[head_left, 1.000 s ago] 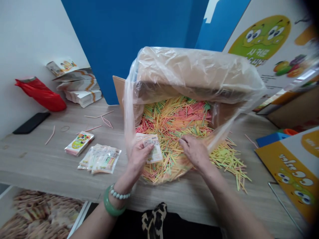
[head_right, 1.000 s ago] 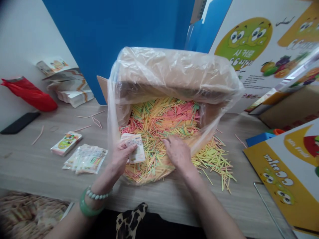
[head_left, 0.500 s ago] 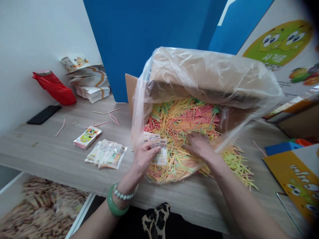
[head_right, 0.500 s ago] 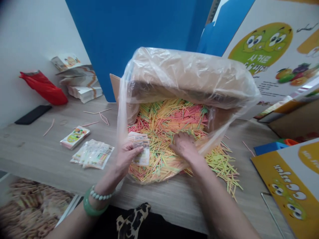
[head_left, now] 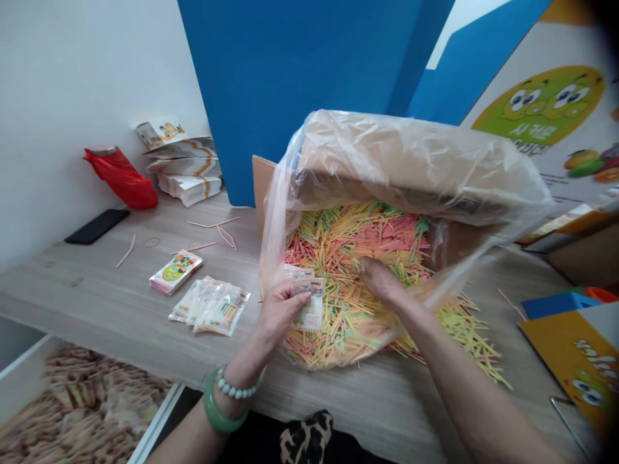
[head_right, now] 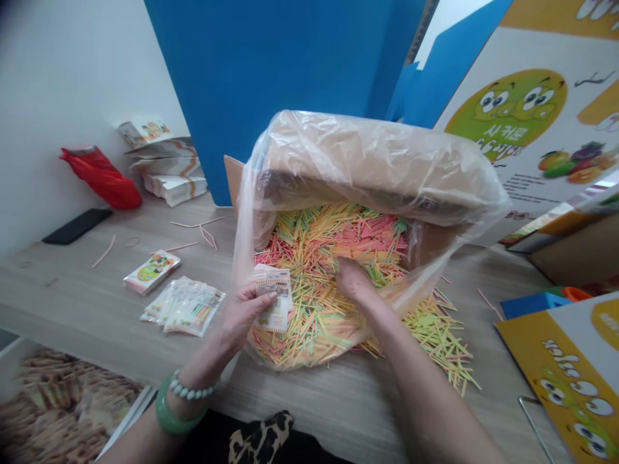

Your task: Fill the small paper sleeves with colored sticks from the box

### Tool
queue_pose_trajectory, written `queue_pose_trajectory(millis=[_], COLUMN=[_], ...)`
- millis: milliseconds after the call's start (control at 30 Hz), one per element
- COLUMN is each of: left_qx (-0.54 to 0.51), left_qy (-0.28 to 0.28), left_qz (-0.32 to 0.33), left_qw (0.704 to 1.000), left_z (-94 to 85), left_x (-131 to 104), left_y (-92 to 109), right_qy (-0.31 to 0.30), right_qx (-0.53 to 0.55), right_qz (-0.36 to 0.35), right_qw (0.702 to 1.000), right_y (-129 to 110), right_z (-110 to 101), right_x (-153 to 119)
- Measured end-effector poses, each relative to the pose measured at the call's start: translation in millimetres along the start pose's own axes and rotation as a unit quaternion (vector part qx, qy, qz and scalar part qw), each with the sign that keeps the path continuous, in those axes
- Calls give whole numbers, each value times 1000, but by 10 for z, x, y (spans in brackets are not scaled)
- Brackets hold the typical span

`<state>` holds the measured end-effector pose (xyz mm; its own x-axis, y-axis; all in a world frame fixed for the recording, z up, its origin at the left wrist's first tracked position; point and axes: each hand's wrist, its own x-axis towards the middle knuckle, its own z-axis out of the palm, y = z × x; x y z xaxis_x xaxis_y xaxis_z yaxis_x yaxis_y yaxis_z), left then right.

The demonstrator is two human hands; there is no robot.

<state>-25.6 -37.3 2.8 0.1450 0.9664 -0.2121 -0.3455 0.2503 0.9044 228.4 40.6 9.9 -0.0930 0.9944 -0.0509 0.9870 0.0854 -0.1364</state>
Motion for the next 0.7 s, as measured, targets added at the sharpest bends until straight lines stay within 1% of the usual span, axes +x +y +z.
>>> queue_pose_trajectory(millis=[67, 100, 167, 233, 300, 367, 467, 567, 633, 700], left_qx=[-8, -11, -12, -10, -10, -10, -8, -9, -10, -11], left_qy=[5, 9, 15, 20, 20, 19, 15, 11, 10, 11], left_qz=[-10, -14, -16, -14, -15, -17, -19, -21, -21, -19], left_qw=[1000, 1000, 1000, 1000, 1000, 1000, 1000, 1000, 1000, 1000], left_z=[-9, -11, -17, -28, -44, -63, -84, -81, -63, -36], left_x=[14, 23, 41, 56, 63, 65, 66, 67, 63, 52], left_y=[21, 26, 27, 19, 8, -3, -20, -31, -29, -19], right_qy=[32, 53, 86, 107, 124, 135, 115, 49, 1, -33], right_qx=[97, 162, 279, 340, 362, 342, 240, 118, 64, 23], right_qz=[0, 0, -5, -3, 11, 27, 30, 15, 0, -22], right_qw=[995, 985, 956, 934, 924, 929, 963, 992, 998, 999], right_y=[55, 70, 76, 58, 31, 4, -53, -157, -242, -315], right_z=[-21, -25, -19, -1, 12, 1, -52, -74, -32, 48], right_x=[49, 63, 84, 109, 135, 145, 97, -18, -101, -155])
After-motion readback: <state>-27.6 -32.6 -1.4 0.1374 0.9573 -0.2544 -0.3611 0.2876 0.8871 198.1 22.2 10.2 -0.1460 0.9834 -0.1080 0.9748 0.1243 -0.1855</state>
